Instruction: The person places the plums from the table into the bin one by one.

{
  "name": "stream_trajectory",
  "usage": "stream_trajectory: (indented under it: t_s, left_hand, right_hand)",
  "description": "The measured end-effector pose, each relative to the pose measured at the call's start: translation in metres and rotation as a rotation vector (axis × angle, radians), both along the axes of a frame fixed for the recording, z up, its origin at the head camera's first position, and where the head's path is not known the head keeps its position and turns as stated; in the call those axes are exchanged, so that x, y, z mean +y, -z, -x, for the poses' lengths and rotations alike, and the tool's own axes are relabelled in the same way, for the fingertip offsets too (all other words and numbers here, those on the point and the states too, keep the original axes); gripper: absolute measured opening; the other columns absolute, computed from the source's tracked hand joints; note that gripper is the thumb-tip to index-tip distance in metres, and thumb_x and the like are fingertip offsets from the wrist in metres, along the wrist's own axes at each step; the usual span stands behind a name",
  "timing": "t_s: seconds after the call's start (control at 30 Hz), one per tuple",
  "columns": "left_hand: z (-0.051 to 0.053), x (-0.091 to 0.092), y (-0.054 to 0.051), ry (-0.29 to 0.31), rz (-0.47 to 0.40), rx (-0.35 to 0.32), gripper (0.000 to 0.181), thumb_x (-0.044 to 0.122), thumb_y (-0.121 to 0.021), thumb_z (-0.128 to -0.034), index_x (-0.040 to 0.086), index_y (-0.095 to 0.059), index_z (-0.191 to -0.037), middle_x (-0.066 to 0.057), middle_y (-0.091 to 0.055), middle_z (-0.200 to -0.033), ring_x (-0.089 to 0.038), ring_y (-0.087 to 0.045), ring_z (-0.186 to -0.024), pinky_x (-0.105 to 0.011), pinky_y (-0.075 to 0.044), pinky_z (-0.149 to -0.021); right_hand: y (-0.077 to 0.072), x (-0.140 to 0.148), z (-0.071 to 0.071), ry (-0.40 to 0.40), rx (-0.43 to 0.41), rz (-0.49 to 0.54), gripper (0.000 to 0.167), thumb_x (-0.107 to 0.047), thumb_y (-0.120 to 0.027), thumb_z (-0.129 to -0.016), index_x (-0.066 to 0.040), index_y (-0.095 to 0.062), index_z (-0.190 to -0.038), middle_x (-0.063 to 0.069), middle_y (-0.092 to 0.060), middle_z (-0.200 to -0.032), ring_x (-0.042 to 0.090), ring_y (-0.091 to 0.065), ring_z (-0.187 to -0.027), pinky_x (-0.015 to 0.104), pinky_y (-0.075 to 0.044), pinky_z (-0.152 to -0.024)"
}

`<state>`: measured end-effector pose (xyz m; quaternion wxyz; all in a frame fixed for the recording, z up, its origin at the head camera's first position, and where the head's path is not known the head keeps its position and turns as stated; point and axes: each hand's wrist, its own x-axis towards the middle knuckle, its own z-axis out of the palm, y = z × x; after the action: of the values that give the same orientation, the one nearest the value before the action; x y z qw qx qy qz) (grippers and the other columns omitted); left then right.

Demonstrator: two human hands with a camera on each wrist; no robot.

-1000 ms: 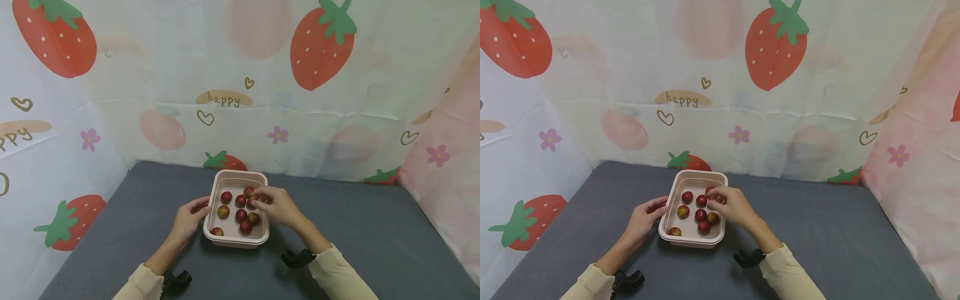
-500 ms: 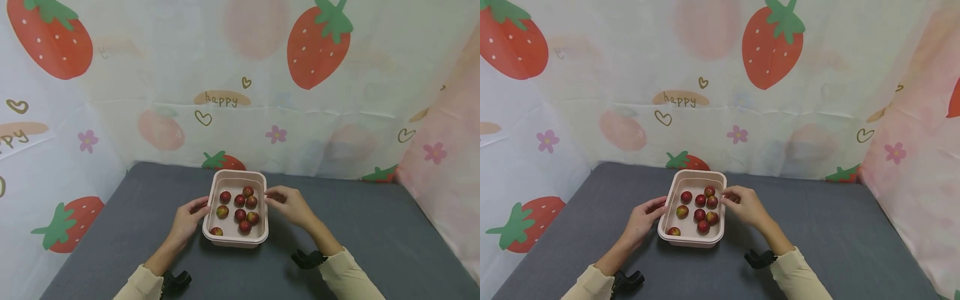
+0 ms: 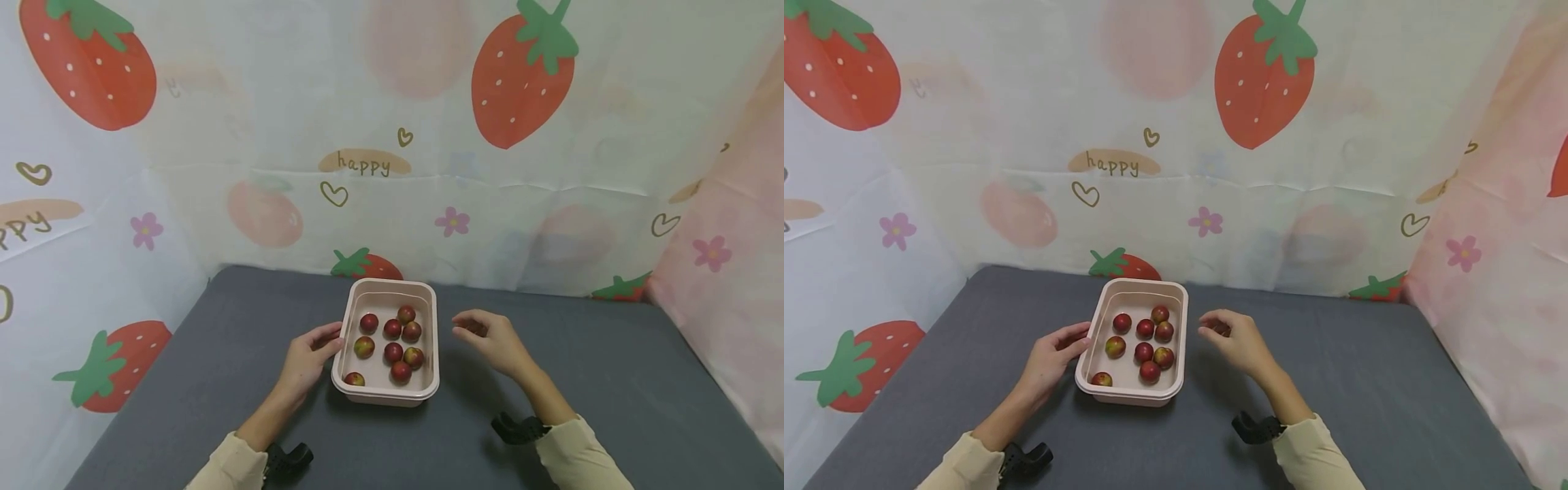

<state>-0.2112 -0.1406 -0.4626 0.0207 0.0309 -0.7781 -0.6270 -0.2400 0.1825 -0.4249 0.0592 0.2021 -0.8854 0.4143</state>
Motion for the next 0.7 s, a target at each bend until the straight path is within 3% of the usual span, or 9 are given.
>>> stream_trajectory:
  t_s: [0.27,0.7]
  left_hand:
    - [-0.001,0.000,-0.001,-0.002,0.003,0.001,0.038,0.018,-0.063,-0.0951,0.004,-0.060,-0.131,-0.017,-0.065,-0.126,-0.022,-0.060,-0.111,-0.035,-0.052,-0.096]
    - [0.000,0.000,-0.001,-0.006,-0.002,-0.007,0.039,0.019,-0.063,-0.0951,0.004,-0.060,-0.131,-0.016,-0.065,-0.126,-0.021,-0.060,-0.111,-0.036,-0.052,-0.096]
  right_hand:
    - [0.003,0.005,-0.001,0.013,-0.025,-0.006,0.021,-0.017,-0.067,-0.092,-0.007,-0.069,-0.109,0.009,-0.073,-0.099,0.015,-0.065,-0.082,0.024,-0.052,-0.070]
    - [0.010,0.012,-0.002,0.032,-0.051,0.006,0.021,-0.019,-0.066,-0.093,-0.007,-0.069,-0.110,0.009,-0.073,-0.101,0.023,-0.068,-0.087,0.026,-0.053,-0.072]
